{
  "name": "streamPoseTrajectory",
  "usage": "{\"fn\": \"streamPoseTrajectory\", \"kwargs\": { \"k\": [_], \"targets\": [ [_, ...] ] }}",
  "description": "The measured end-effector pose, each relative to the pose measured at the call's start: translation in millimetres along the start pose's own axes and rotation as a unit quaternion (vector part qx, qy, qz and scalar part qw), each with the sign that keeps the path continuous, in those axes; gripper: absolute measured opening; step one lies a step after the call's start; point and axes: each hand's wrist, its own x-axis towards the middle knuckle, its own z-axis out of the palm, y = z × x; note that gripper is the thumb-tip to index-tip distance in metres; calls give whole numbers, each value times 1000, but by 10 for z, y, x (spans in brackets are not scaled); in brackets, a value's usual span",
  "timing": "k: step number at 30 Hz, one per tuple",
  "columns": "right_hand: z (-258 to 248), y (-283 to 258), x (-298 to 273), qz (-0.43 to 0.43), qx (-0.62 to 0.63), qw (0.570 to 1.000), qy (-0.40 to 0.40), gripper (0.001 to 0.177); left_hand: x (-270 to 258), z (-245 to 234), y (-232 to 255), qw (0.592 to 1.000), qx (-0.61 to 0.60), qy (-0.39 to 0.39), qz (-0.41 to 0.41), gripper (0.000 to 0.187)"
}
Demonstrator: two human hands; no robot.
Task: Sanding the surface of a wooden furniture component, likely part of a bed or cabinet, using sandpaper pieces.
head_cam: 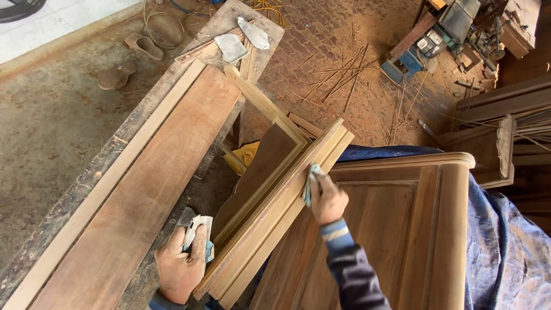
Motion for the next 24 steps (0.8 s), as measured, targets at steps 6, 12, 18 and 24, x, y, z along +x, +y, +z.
{"fn": "streamPoseTrajectory", "kwargs": {
  "k": [6,12,18,24],
  "targets": [
    [-187,-678,-420,-28,62,998,13,5,15,-5,10,1000,-14,16,17,17],
    [-144,-196,-129,-137,142,980,-32,11,-27,63,-97,999,36,23,-33,26],
    [164,573,531,-9,-91,995,35,13,-63,101,-213,997,34,65,-24,26],
    [-3,236,170,-68,72,995,15,24,-53,157,-479,998,26,38,-52,15]
  ]
}}
